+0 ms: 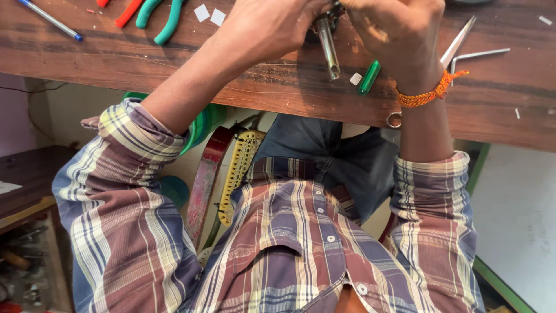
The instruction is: The person assembles an electric motor armature at a workbench. They hold a green laminated stator core, insert copper wire coil ends into its slots using a screwdriver, trim small white insulator pieces with scissors, and press the coils into place by hand, fitting the core onto a metal shaft.
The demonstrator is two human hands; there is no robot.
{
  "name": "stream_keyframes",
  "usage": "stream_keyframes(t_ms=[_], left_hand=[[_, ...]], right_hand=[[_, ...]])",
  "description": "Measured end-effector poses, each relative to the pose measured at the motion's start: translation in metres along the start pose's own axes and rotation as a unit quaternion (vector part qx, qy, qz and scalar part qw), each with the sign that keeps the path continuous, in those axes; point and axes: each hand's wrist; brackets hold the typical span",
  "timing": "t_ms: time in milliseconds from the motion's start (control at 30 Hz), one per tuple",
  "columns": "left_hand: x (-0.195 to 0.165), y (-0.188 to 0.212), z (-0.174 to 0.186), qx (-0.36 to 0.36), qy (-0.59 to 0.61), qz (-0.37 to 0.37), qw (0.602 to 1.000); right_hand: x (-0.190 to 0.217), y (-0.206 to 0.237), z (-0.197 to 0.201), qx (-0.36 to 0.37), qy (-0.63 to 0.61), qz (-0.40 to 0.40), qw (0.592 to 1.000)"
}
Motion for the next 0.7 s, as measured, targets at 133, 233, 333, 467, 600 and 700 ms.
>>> stream_keyframes(t_ms=[133, 233, 333, 467, 600, 700], left_hand=[[-0.004, -0.005, -0.001, -0.057, 0.032, 0.001, 0.998], [-0.003, -0.009, -0.009, -0.041, 0.031, 0.030, 0.998], [-0.001, -0.009, -0.016, -0.088, 0.029, -0.010, 0.996], [0.001, -0.011, -0.022, -0.100, 0.040, -0.025, 0.994], [0.002, -0.015, -0.024, -0.078, 0.047, -0.014, 0.996], [0.001, -0.015, -0.024, -0.084, 0.048, -0.031, 0.995]], right_hand=[[0.002, -0.006, 0.007, 0.010, 0.021, 0.066, 0.998], [0.000, -0.007, 0.009, 0.010, 0.049, 0.081, 0.996], [0.000, -0.004, 0.011, 0.006, 0.071, 0.081, 0.994], [0.000, 0.002, 0.011, 0.003, 0.078, 0.073, 0.994], [0.000, 0.004, 0.007, -0.014, 0.052, 0.029, 0.998], [0.009, 0.005, 0.003, -0.042, -0.029, -0.078, 0.996]])
Point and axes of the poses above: each hand's wrist, its own y-axis away from the middle knuckle, its own z-axis out of the back of the hand, x = y × z, and after that the axes turned 7 degrees about -z, right-handed
